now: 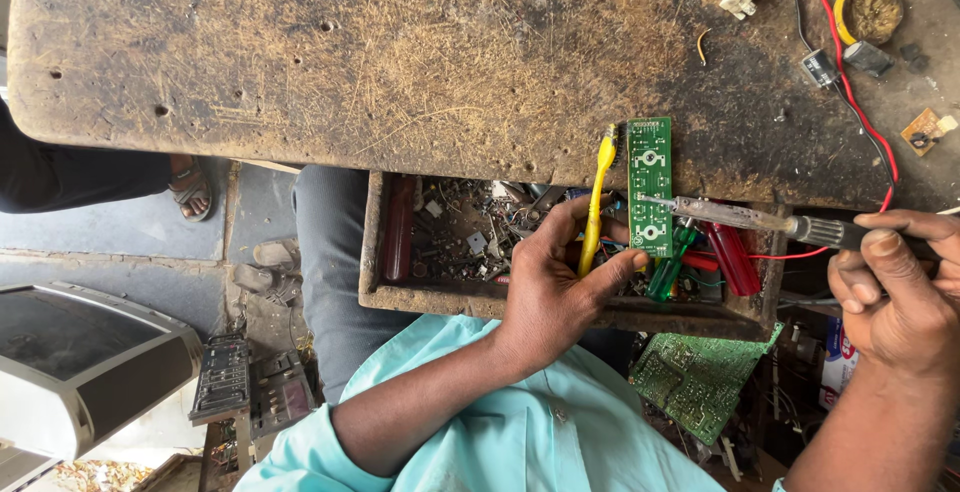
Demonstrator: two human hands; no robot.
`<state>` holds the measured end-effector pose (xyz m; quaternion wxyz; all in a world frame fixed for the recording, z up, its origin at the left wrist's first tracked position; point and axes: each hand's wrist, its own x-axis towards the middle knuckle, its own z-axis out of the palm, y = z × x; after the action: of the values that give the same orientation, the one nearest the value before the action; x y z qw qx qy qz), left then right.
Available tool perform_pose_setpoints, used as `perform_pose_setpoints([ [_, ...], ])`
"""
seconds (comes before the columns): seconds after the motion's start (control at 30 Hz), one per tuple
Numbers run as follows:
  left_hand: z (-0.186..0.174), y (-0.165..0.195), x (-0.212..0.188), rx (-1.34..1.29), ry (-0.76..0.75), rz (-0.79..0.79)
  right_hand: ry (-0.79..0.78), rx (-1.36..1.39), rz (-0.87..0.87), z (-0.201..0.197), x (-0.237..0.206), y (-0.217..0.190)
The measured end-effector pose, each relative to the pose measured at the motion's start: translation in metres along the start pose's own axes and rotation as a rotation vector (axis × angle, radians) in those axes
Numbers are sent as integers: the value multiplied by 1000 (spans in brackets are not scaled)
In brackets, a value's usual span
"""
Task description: The person works on a green circuit board at a cluttered repair bench. They unscrew a fastener from the board with a screwdriver, brush the board with a toothbrush, hold it with pliers, and use a soldering iron on its components, then set the board down and handle small electronic parts.
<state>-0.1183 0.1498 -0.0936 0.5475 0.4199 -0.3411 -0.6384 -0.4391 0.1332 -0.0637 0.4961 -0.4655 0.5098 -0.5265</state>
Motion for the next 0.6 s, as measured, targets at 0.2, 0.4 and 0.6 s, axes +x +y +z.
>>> perform_pose_setpoints([
  [0.2,-1,-5,-2,-45,1,-6,10,16,1,-2,-3,1],
  [0.4,-2,-4,0,-14,-3,0,8,35,3,-1,-4,5],
  [0.6,-5,4,1,65,-17,-13,14,23,21,-1,-2,7],
])
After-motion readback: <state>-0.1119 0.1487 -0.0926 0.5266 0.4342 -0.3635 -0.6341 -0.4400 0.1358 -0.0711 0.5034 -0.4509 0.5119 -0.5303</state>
